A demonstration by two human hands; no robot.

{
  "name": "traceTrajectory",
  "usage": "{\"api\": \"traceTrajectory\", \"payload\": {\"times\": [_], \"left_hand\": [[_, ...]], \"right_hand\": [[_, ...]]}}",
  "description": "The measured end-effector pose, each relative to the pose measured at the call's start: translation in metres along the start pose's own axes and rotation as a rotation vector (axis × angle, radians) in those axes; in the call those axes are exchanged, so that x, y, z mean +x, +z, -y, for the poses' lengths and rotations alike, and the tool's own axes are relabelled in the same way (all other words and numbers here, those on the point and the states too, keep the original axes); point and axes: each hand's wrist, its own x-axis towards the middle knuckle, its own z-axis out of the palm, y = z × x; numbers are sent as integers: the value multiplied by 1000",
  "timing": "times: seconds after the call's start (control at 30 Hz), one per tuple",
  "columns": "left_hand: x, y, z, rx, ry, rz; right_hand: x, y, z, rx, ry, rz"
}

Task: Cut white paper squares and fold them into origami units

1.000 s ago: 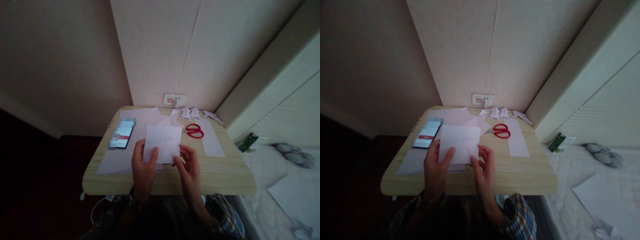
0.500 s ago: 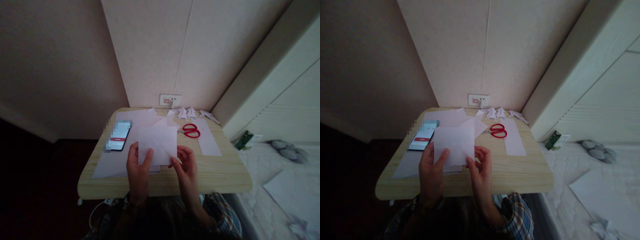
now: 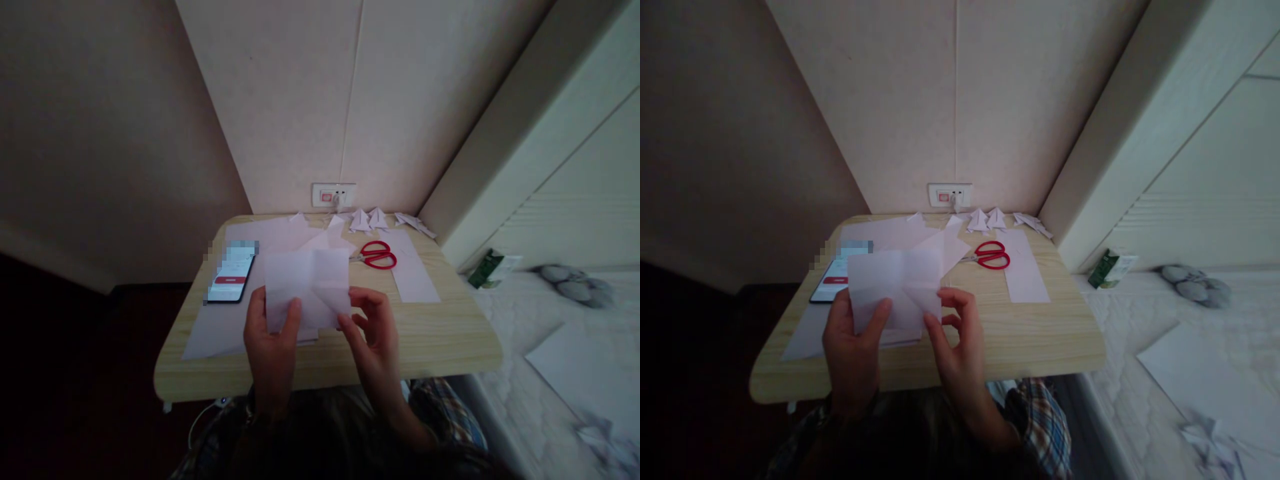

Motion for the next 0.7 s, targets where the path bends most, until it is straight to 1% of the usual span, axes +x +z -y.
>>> {"api": "traceTrajectory", "payload": {"times": [0.1, 0.27, 0.33, 0.47, 0.53, 0.63, 0.7], "left_hand": [[-1, 0, -3, 18, -15, 36], [-7, 3, -5, 84, -13, 104], [-9, 2, -5, 111, 12, 122], [-10, -1, -8, 139, 80, 148], [-10, -2, -11, 171, 159, 148], [-11, -3, -16, 259, 358, 131], [-12, -3, -20, 294, 469, 128]], "right_hand": [[0, 0, 0, 31, 2, 22], [0, -3, 1, -76, -108, 35], [2, -4, 3, -154, -174, 19], [6, -8, 11, -392, -375, -52], [8, -8, 14, -445, -432, -80], [8, -9, 15, -479, -501, -107], [8, -10, 14, -512, -572, -145]]}}
